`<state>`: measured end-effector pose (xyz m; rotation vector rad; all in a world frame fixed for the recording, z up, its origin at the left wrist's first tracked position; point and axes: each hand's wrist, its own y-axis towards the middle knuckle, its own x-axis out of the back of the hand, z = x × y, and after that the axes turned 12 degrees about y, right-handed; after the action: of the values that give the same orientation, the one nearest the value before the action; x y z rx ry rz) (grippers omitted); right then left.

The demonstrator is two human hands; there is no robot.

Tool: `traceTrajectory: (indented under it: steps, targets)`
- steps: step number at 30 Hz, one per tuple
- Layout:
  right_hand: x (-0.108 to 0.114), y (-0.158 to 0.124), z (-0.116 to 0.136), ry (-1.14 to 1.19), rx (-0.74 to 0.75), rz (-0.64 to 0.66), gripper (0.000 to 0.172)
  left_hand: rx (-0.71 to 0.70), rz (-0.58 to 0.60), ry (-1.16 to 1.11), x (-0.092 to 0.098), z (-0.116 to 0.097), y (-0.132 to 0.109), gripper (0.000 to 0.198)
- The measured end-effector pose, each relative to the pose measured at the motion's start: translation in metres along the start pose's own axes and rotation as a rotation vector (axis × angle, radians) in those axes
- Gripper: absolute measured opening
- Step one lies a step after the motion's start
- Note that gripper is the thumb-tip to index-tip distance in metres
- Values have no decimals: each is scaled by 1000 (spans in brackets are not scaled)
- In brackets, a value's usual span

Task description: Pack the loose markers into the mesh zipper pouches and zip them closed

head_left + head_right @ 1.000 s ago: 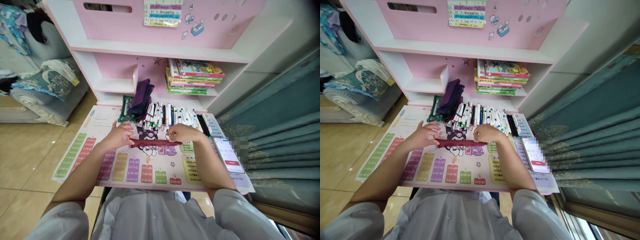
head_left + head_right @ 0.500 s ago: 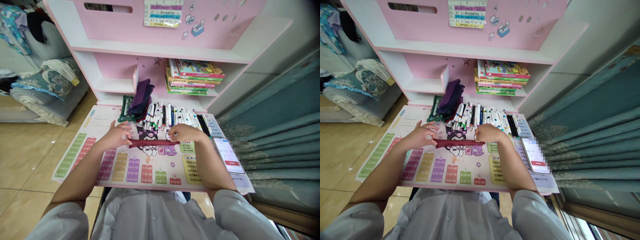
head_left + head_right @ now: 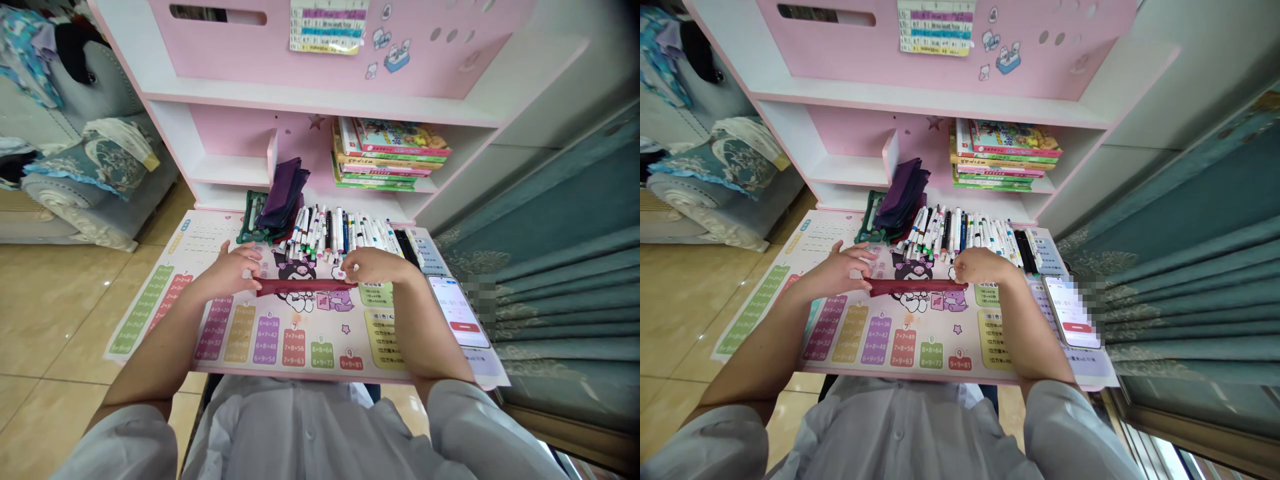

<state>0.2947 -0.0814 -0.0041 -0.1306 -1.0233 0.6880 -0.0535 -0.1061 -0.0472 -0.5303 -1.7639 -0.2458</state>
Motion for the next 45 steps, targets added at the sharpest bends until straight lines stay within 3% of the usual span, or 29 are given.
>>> traceTrajectory:
  steps: [4,17,34,40,45]
  targets:
    - [1,-2,0,4,-45,62,21,-8,15,15,4,-2,-1,16]
    - [4,-2,-9,84,-22,62,29,-17,43,26,6,-2,-2,16]
    - [10,3,-25,81,-41,81,16,-70,136,5,12,-2,-7,19]
    - [7,3,-22,128,-14,18,15,-108,71,-22,3,5,-6,21]
    - [10,-6,-10,146,-111,-85,22,-128,41,-55,3,2,-5,21]
